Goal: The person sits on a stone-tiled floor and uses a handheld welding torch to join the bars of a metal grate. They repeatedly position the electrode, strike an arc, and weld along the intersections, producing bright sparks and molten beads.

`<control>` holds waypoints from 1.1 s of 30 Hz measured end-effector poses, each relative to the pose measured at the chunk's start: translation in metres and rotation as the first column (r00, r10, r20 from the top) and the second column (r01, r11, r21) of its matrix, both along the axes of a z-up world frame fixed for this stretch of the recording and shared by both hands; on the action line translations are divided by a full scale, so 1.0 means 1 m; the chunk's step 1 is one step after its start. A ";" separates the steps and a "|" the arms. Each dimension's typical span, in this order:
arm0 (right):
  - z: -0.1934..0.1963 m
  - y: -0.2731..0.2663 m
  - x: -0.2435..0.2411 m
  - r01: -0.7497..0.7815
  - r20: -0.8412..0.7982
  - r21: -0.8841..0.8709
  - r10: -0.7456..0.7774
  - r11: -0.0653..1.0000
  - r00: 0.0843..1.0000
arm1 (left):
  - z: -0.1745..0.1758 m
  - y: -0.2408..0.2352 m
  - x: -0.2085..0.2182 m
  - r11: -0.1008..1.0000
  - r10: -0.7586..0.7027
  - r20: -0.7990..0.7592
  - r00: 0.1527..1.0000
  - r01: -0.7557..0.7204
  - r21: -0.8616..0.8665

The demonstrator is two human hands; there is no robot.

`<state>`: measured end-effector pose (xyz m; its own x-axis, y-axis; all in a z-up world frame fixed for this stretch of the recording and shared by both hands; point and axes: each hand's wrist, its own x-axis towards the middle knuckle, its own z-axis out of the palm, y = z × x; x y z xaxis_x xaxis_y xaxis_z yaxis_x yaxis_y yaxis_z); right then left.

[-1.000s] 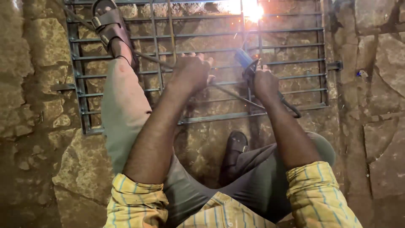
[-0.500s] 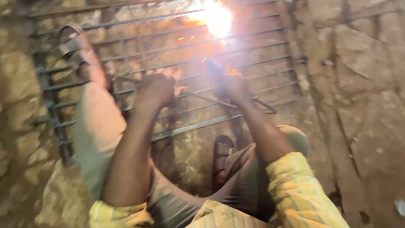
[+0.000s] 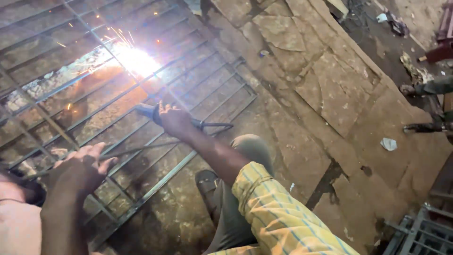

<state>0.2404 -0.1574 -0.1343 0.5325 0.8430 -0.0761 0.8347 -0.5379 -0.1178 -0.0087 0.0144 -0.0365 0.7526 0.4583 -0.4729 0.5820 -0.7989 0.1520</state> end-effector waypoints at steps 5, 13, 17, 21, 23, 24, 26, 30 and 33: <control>-0.003 0.000 0.001 -0.008 0.012 -0.015 0.008 1.000 1.000 | 0.014 -0.003 0.005 0.999 0.011 -0.047 0.999 -0.014 -0.051; 0.045 0.010 0.003 -0.064 -0.063 -0.051 0.061 0.997 0.996 | 0.001 0.007 0.010 0.998 -0.028 -0.181 0.983 0.016 -0.067; 0.105 0.011 -0.005 -0.014 -0.145 0.255 0.053 0.967 0.988 | -0.044 0.017 0.005 0.998 -0.062 -0.077 0.995 0.061 -0.018; 0.153 -0.014 0.008 -0.001 -0.185 0.371 0.075 0.929 0.980 | -0.093 0.036 -0.011 0.997 -0.069 -0.018 0.997 0.069 0.025; 0.164 -0.037 0.015 -0.021 -0.157 0.432 0.098 0.902 0.983 | -0.116 0.050 -0.014 0.998 -0.055 -0.070 0.996 0.056 0.007; 0.165 -0.047 0.018 -0.035 -0.143 0.462 0.113 0.886 0.983 | -0.126 0.054 -0.014 0.999 -0.045 -0.097 0.994 0.045 0.001; 0.159 -0.065 0.019 0.005 -0.136 0.424 0.059 0.906 0.989 | -0.140 0.058 -0.013 1.000 -0.022 -0.179 0.984 0.026 0.018; 0.132 -0.085 0.026 0.055 -0.131 0.340 -0.011 0.939 0.991 | -0.145 0.054 -0.028 0.998 -0.004 -0.024 1.000 0.003 -0.056; 0.127 -0.085 0.038 0.110 -0.199 0.299 -0.051 0.948 0.979 | -0.136 0.048 -0.025 0.991 -0.016 0.077 0.997 0.026 -0.130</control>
<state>0.2779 -0.2428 -0.0073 0.6009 0.7958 0.0751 0.7372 -0.5153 -0.4370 -0.0339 0.0627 -0.1729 0.7973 0.3796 -0.4692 0.5479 -0.7813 0.2990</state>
